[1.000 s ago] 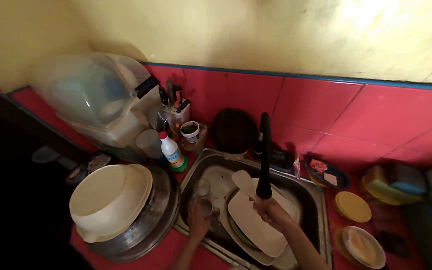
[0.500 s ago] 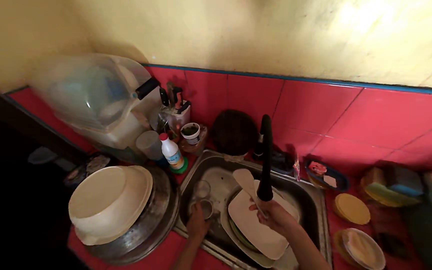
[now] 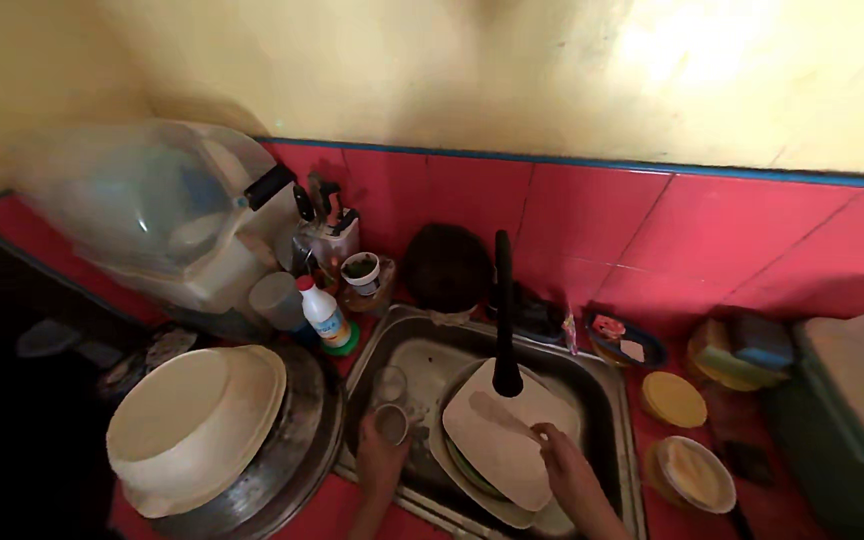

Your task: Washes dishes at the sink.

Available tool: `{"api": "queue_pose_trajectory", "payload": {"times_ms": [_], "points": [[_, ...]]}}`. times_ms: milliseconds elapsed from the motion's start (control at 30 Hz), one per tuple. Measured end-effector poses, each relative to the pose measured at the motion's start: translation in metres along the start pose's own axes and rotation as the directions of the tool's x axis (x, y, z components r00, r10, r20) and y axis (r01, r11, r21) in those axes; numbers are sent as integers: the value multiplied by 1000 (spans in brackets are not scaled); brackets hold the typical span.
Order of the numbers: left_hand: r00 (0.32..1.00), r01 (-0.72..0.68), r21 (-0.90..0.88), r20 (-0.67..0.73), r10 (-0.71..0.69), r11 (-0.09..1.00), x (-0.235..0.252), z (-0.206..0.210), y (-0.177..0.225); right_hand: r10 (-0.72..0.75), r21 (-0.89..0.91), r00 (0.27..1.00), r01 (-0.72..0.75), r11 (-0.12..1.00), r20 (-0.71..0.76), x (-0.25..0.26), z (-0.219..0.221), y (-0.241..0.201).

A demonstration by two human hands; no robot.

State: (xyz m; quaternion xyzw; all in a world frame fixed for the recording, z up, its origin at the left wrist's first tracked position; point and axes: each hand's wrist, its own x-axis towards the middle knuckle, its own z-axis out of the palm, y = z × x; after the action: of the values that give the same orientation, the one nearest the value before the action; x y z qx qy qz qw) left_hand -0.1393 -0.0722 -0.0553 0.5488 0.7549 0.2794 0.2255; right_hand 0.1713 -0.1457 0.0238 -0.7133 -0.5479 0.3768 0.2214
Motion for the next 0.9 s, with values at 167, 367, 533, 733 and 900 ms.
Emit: {"api": "queue_pose_trajectory", "payload": {"times_ms": [167, 367, 533, 733, 900], "points": [[987, -125, -150, -121, 107, 981, -8, -12, 15, -86, -24, 979, 83, 996, -185, 10, 12, -15], [976, -203, -168, -120, 184, 965, -12, -23, 42, -142, -95, 933, 117, 989, -330, -11, 5, -9], [950, -303, -180, -131, 282, 936, -13, -25, 53, -127, -25, 927, 126, 992, -352, -21, -2, 5], [952, -297, -170, -126, 278, 940, -16, -23, 63, -34, 349, 997, 57, 935, -71, 15, 9, -20], [949, -314, -186, -98, 301, 931, -18, -20, 64, 98, 596, 988, -152, 788, 121, 40, 10, -50]]}}
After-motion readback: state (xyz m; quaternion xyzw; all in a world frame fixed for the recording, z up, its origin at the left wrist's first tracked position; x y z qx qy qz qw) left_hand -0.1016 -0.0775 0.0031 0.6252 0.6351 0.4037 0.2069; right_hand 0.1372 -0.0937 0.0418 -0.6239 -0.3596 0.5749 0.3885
